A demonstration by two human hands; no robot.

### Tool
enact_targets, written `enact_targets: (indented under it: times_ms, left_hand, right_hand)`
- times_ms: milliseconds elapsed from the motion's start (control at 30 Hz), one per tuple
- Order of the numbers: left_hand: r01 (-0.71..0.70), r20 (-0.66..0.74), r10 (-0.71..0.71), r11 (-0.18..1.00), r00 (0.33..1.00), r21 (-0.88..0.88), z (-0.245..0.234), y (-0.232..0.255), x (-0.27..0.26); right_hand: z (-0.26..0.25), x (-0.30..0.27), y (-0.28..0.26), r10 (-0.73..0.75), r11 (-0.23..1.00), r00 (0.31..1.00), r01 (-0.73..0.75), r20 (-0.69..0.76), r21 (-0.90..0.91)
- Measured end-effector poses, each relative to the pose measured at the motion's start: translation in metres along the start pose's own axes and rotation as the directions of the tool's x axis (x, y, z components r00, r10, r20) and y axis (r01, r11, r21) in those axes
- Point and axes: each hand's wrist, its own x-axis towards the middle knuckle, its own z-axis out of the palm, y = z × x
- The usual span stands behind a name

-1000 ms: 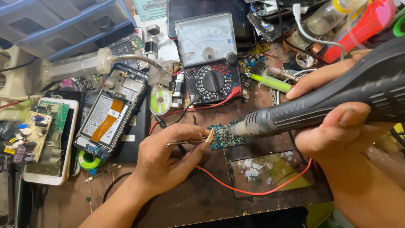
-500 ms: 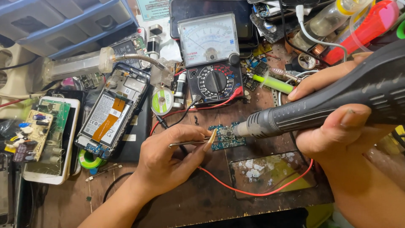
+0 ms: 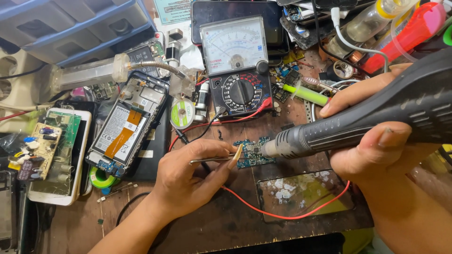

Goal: The person uses a hot air gun to heat a small circuit board while holding it with tweezers. They repeatedly apply heat to specific components on the board, occasionally adjusting the board's position and the tool's angle.

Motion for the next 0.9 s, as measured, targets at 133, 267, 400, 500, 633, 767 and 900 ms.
enact_targets:
  times_ms: [133,267,400,500,633,767,900]
  left_hand:
    - [0.007,-0.001,-0.007,1.0,1.0,0.015,0.0,-0.001,-0.001]
    - [0.013,-0.002,-0.013,1.0,1.0,0.009,0.001,-0.001,-0.001]
    - [0.007,-0.002,-0.007,1.0,1.0,0.009,0.001,-0.001,-0.001]
    - [0.022,-0.001,-0.022,1.0,1.0,0.016,0.001,-0.002,-0.002]
    - [0.018,-0.004,-0.018,1.0,1.0,0.017,0.001,-0.001,-0.002]
    - [0.004,-0.004,-0.004,1.0,1.0,0.02,0.0,0.0,0.0]
    - [0.004,-0.02,-0.003,0.998,1.0,0.06,0.0,-0.002,-0.001]
  right_hand:
    - [0.001,0.025,-0.028,-0.063,0.998,0.989,0.062,0.135,0.008]
    - [-0.005,0.025,-0.035,0.03,0.999,0.966,-0.017,0.258,-0.05]
    - [-0.003,0.024,-0.034,0.029,0.998,0.963,-0.011,0.266,-0.068]
    - [0.001,0.026,-0.041,0.119,0.991,0.975,-0.107,0.188,-0.076]
    - [0.014,0.029,-0.036,-0.029,0.998,0.998,0.025,0.064,0.061]
    - [0.019,0.029,-0.031,-0.106,0.986,0.993,0.112,-0.056,0.121]
    - [0.008,0.023,-0.034,-0.01,0.998,0.999,0.007,0.046,0.059]
